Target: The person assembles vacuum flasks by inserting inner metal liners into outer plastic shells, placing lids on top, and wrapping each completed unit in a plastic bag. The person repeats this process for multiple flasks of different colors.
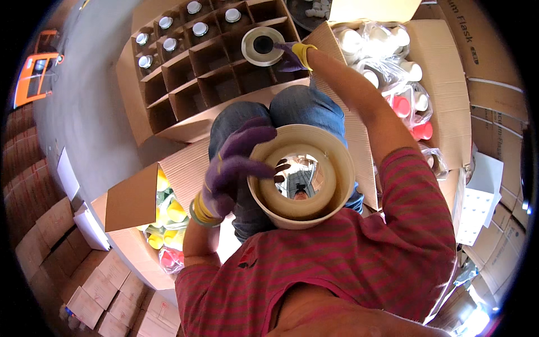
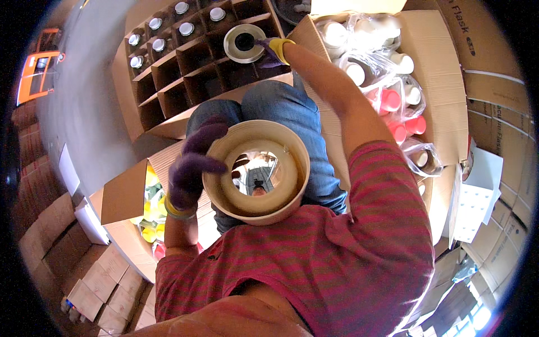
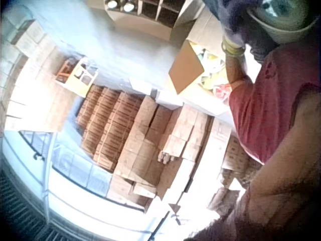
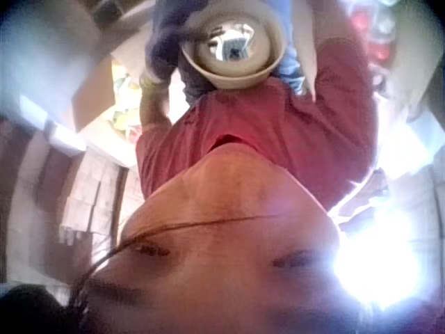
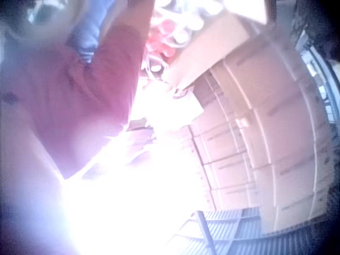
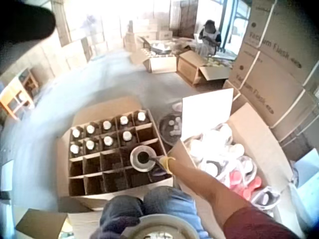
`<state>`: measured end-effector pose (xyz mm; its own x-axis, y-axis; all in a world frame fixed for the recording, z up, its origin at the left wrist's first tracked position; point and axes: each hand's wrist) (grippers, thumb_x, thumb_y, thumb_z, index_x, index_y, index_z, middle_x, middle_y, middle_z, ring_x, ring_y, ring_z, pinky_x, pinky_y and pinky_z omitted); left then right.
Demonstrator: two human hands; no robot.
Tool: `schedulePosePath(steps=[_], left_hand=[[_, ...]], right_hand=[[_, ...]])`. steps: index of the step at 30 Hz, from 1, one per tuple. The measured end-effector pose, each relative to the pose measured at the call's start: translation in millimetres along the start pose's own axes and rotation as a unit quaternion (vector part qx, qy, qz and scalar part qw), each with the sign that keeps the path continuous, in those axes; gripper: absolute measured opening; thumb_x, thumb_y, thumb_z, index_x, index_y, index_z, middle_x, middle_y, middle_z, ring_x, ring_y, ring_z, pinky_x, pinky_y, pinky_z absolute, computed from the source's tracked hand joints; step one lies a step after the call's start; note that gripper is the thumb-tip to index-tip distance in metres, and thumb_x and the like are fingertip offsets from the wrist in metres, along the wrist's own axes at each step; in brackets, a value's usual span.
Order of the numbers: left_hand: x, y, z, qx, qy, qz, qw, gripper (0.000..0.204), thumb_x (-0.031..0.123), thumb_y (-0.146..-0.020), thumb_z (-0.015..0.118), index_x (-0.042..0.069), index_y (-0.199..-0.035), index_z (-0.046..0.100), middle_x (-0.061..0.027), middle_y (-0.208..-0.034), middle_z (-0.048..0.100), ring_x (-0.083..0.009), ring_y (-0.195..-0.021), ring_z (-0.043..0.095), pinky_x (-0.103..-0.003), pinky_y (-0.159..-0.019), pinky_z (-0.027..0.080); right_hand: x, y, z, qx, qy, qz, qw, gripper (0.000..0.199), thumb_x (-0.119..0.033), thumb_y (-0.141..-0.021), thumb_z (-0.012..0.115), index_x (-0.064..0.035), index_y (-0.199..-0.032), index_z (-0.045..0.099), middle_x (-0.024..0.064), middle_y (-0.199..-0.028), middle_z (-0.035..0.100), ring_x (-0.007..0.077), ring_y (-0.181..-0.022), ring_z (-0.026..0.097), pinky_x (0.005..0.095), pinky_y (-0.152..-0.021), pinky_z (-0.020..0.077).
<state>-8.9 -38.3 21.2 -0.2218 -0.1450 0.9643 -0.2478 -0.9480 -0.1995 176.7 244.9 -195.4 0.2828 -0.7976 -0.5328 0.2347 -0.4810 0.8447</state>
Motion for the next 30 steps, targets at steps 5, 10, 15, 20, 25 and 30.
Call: schedulePosePath(steps=[5,10,15,20,25,30], left_hand=[[-27.7,-47.8,-47.4,0.099,-0.307,0.032,0.946,0.046,0.037,-0.096,0.049,-0.001,-0.120,0.056,-0.0188,-0.121,0.059,-0.0278,-0.108,0.060,-0.036,-0.092,0.048],[-68.4,-102.9,-65.6,0.217,-0.374,-0.107,0.895,0.047,0.026,-0.083,0.073,0.006,-0.123,0.057,-0.0146,-0.109,0.067,-0.0281,-0.098,0.067,-0.032,-0.081,0.054],[-43.0,-118.9,-40.4,0.164,-0.379,-0.012,0.911,0.034,0.020,-0.087,0.069,0.004,-0.116,0.062,-0.0126,-0.108,0.068,-0.0220,-0.099,0.066,-0.032,-0.085,0.053],[-1.7,-98.8,-15.8,0.134,-0.464,0.084,0.871,0.048,0.021,-0.080,0.075,0.003,-0.121,0.058,-0.0130,-0.105,0.069,-0.0266,-0.100,0.066,-0.033,-0.085,0.054],[44.9,-83.5,14.6,0.093,-0.163,0.112,0.976,0.054,0.005,-0.076,0.076,0.000,-0.125,0.054,-0.0135,-0.116,0.065,-0.0219,-0.108,0.062,-0.033,-0.090,0.053],[78.3,-62.5,8.6,0.211,-0.071,0.178,0.959,0.036,0.007,-0.083,0.065,-0.002,-0.118,0.059,-0.0089,-0.112,0.065,-0.0178,-0.103,0.063,-0.033,-0.090,0.049]], right_hand=[[15.4,-24.6,7.4,0.043,-0.085,-0.073,0.993,0.043,-0.031,-0.082,0.073,-0.0009,-0.109,0.058,0.0151,-0.103,0.065,0.0259,-0.088,0.065,0.0348,-0.067,0.0591],[-9.5,56.3,29.0,0.146,0.173,-0.493,0.840,0.047,-0.040,-0.082,0.072,-0.0040,-0.111,0.061,0.0154,-0.093,0.068,0.0243,-0.079,0.068,0.0390,-0.070,0.0559],[-30.6,202.0,36.6,0.206,0.363,-0.617,0.667,0.049,-0.041,-0.083,0.069,-0.0046,-0.114,0.058,0.0147,-0.090,0.067,0.0261,-0.080,0.068,0.0347,-0.069,0.0555],[-53.1,326.2,49.7,0.066,0.311,-0.556,0.768,0.041,-0.036,-0.090,0.064,0.0001,-0.110,0.059,0.0126,-0.098,0.067,0.0205,-0.088,0.065,0.0307,-0.076,0.0525],[-61.2,319.9,34.6,-0.153,0.088,-0.589,0.788,0.040,-0.036,-0.100,0.047,-0.0006,-0.110,0.062,0.0064,-0.106,0.064,0.0123,-0.095,0.060,0.0288,-0.083,0.0489],[-61.0,339.8,30.5,-0.170,0.215,-0.668,0.692,0.039,-0.030,-0.102,0.043,0.0006,-0.117,0.061,0.0107,-0.098,0.067,0.0148,-0.091,0.061,0.0274,-0.082,0.0482]])
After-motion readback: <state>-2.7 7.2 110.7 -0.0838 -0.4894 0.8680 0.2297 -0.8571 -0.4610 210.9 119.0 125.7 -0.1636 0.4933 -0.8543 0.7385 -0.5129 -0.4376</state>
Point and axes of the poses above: each hand's wrist, its own y-axis away from the middle knuckle, its own z-axis out of the palm, x = y × z
